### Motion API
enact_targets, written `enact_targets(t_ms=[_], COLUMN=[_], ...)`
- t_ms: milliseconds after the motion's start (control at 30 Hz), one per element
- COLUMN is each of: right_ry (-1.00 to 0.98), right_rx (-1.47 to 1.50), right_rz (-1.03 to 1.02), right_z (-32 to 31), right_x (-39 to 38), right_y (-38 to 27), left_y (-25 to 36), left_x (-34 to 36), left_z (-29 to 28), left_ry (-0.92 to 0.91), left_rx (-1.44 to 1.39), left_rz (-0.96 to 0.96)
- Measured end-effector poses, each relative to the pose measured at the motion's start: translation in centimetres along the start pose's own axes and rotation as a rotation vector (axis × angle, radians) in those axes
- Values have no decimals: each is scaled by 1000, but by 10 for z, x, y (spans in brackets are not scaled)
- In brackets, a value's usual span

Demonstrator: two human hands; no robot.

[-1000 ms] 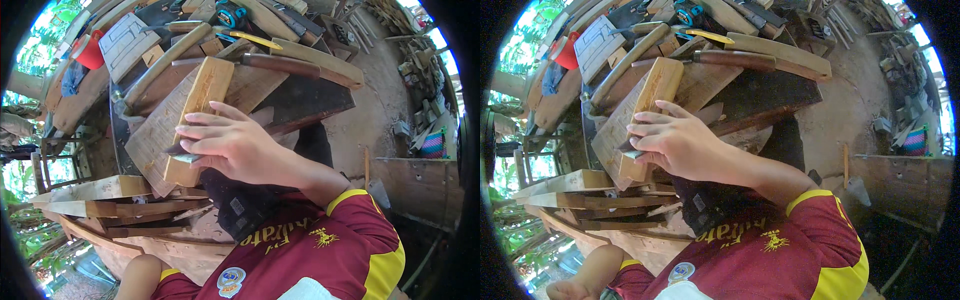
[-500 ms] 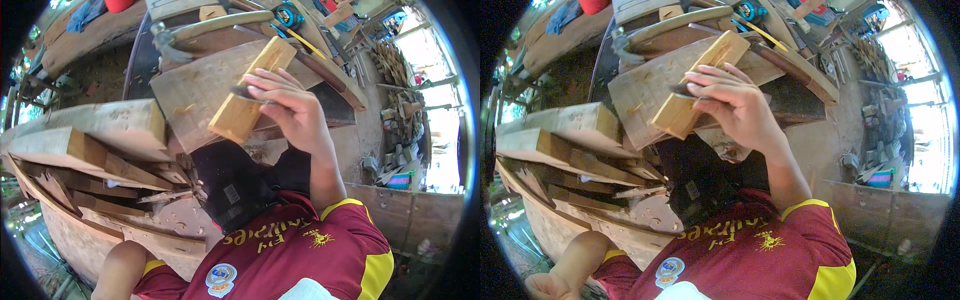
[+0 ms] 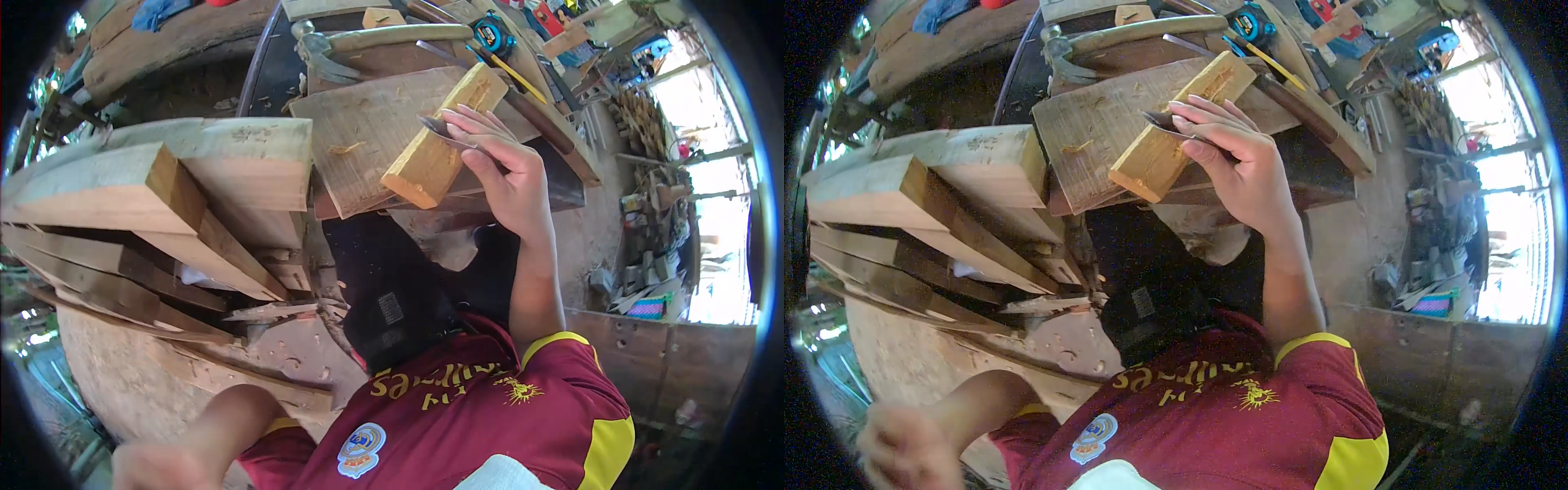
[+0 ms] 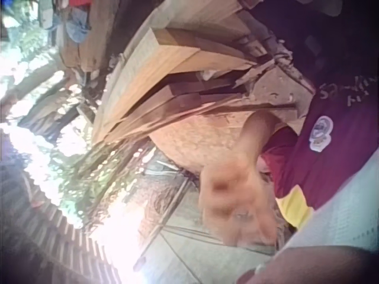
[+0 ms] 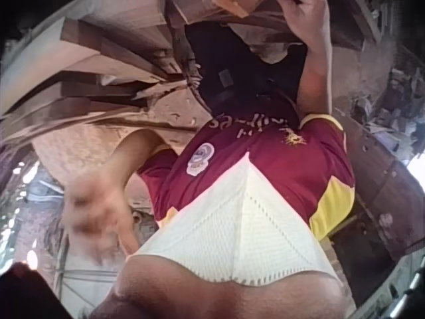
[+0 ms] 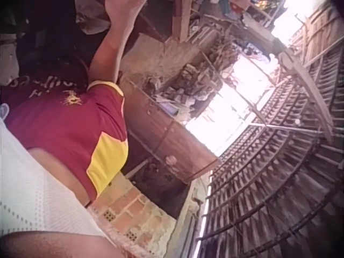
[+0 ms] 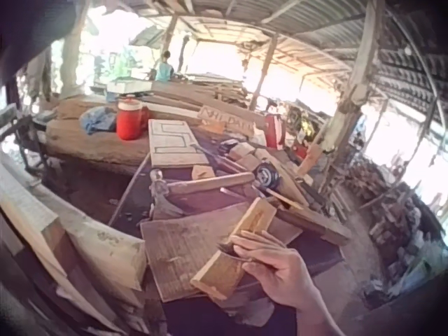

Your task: The person carves a piece of wood using a chisel and a wooden mallet. They repeatedly strike the chisel to shape the wood, then use a brush to clear away wood shavings. Finally, they smooth the carved surface with sandpaper.

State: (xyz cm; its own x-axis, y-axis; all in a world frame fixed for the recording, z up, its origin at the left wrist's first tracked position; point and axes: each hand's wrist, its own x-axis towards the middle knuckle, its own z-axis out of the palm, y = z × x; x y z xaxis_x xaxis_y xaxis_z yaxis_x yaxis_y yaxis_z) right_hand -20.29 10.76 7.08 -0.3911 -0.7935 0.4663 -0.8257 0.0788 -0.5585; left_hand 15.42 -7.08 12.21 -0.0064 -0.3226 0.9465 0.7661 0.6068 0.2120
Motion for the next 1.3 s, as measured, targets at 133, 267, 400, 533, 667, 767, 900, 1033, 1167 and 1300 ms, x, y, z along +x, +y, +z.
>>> enact_targets(t_ms=[133,267,400,533,667,767,900,1033,1167,1300], right_ry=[16,31,40,23,136,1,86,-51,22,119], right_rx=[-93,-134,-199,-329,-303,-214,-126,-61,21,82], right_rz=[-37,-37,-78,-107,105,-125,-295,-249,-218,-196], right_z=[4,5,4,-10,-32,-15,17,-6,8,13], right_x=[0,-1,-1,5,28,22,0,10,7,5], right_y=[-10,-8,-9,8,50,28,6,14,20,19], left_y=[-45,-85,-134,-145,-153,-158,-168,-175,-178,-183], left_x=[-83,-79,-98,-124,-131,-136,-156,-162,-162,-168], left_z=[65,128,167,177,183,186,178,175,180,178], left_ry=[65,-503,-488,-365,-330,-306,-258,-243,-237,-207], left_rx=[-136,458,755,878,959,1077,1155,1286,1395,1464], left_rz=[-306,-487,-491,-535,-392,-302,-196,-49,-5,13])
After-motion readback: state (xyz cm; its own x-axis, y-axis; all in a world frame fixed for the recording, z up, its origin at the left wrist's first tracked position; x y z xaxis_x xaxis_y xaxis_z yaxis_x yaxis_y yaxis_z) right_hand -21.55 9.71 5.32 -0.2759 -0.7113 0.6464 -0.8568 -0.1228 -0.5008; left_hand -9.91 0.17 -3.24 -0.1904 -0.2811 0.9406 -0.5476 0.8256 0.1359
